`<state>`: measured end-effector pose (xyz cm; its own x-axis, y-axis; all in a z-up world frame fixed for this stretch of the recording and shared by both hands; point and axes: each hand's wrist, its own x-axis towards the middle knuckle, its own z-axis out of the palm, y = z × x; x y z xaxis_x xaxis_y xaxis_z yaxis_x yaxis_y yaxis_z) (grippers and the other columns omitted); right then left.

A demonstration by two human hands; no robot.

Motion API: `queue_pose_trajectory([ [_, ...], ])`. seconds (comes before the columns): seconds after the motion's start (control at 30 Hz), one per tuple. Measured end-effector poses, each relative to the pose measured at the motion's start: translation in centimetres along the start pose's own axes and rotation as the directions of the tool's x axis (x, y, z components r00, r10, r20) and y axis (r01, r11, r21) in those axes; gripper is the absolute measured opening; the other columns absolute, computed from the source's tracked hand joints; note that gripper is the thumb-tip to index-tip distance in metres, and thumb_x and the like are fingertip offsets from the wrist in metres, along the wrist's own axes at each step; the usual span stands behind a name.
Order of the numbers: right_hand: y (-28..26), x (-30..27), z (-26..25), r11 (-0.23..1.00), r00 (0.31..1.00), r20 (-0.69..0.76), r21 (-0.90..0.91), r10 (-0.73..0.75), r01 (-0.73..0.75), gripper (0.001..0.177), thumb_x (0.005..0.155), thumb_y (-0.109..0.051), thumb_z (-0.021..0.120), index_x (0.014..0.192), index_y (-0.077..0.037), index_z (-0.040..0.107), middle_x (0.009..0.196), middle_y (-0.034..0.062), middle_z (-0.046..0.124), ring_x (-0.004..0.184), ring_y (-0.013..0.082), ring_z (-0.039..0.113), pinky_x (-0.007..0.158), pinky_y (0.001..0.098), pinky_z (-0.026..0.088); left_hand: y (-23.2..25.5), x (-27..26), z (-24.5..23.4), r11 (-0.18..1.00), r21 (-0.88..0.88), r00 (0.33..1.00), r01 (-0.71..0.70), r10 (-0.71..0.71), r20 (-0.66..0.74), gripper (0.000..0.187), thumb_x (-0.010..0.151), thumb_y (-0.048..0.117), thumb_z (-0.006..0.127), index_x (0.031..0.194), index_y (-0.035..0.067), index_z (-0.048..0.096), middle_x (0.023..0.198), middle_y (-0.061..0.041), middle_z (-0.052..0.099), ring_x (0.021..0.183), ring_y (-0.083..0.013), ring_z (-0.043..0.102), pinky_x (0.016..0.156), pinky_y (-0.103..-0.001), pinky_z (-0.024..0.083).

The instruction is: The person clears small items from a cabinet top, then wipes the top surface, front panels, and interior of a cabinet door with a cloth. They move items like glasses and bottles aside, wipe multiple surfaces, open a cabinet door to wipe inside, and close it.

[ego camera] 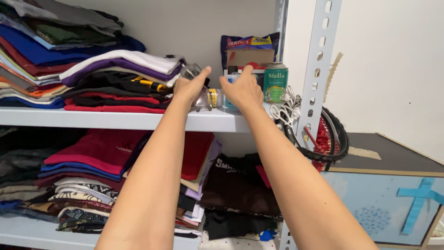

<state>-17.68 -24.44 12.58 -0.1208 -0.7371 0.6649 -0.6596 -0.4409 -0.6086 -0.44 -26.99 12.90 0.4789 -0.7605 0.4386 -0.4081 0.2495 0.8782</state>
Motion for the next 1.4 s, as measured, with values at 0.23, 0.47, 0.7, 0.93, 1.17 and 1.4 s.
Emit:
queue_pose_trajectory([
  [0.23, -0.5, -0.5, -0.5, 0.990, 0.992, -0.124, 0.138, 0.018, -0.001, 0.066, 0.093, -0.062, 0.040, 0.132, -0.009, 0.049, 0.128, 0.0222, 0.064, 0.119, 0.0416, 0.061, 0.106, 0.0583, 0.033, 0.5, -1.0, -0.5, 0.998, -0.007, 0.990, -0.058, 0.057, -0.130, 0.105, 0.082, 0.072, 0.061, 0.138, -0.014, 0.042, 0.138, -0.032, 0.053, 0.128, -0.0375, 0.057, 0.104, -0.042, 0.049],
  [0.47, -0.7, -1.3, -1.1, 0.987, 0.965, -0.256, 0.133, -0.052, 0.088, 0.057, 0.097, -0.058, 0.040, 0.116, -0.009, 0.060, 0.117, 0.0177, 0.070, 0.116, 0.0360, 0.063, 0.114, 0.0652, 0.018, 1.5, -3.2, -1.4, 0.963, 0.083, 0.931, -0.256, 0.268, -0.246, 0.075, 0.088, 0.067, 0.054, 0.115, -0.001, 0.068, 0.115, -0.024, 0.071, 0.115, -0.0366, 0.066, 0.102, -0.044, 0.048],
  [0.7, -0.8, -2.4, -0.9, 0.903, 0.823, -0.425, 0.032, -0.376, 0.429, 0.032, 0.097, -0.040, 0.056, 0.106, -0.012, 0.068, 0.123, 0.0093, 0.067, 0.132, 0.0294, 0.053, 0.123, 0.0614, 0.014, 1.7, -6.3, -1.5, 0.815, 0.115, 0.790, -0.569, 0.580, -0.200, 0.054, 0.095, 0.049, 0.060, 0.117, 0.000, 0.069, 0.120, -0.020, 0.072, 0.117, -0.0344, 0.066, 0.102, -0.042, 0.049],
  [0.93, -0.1, -4.3, -0.2, 0.721, 0.584, -0.538, -0.068, -0.608, 0.689, 0.020, 0.098, -0.021, 0.064, 0.113, -0.009, 0.068, 0.145, 0.0132, 0.055, 0.146, 0.0356, 0.041, 0.124, 0.0561, 0.019, -1.0, -9.7, -1.4, 0.523, 0.289, 0.480, -0.802, 0.852, -0.211, 0.047, 0.099, 0.034, 0.065, 0.132, 0.000, 0.063, 0.142, -0.021, 0.058, 0.139, -0.0395, 0.047, 0.120, -0.056, 0.021],
  [1.17, 0.2, -12.1, -1.3, 0.677, 0.608, -0.521, 0.075, -0.599, 0.732, 0.016, 0.093, -0.008, 0.064, 0.108, -0.006, 0.068, 0.133, 0.0127, 0.060, 0.131, 0.0328, 0.054, 0.114, 0.0483, 0.037, -3.3, -16.7, -2.5, 0.440, 0.234, 0.383, -0.867, 0.889, -0.251, 0.025, 0.097, 0.014, 0.069, 0.120, 0.005, 0.067, 0.136, -0.013, 0.062, 0.139, -0.0342, 0.052, 0.128, -0.059, 0.022],
  [1.4, 4.1, -22.6, -4.3, 0.634, 0.663, -0.487, 0.254, -0.569, 0.730, 0.019, 0.094, 0.003, 0.058, 0.110, -0.003, 0.066, 0.117, 0.0143, 0.068, 0.113, 0.0329, 0.064, 0.102, 0.0415, 0.050, -7.0, -27.1, -1.5, 0.408, 0.079, 0.380, -0.909, 0.893, -0.241, 0.019, 0.097, 0.007, 0.063, 0.116, 0.004, 0.065, 0.135, -0.014, 0.063, 0.136, -0.0345, 0.056, 0.126, -0.053, 0.032],
])
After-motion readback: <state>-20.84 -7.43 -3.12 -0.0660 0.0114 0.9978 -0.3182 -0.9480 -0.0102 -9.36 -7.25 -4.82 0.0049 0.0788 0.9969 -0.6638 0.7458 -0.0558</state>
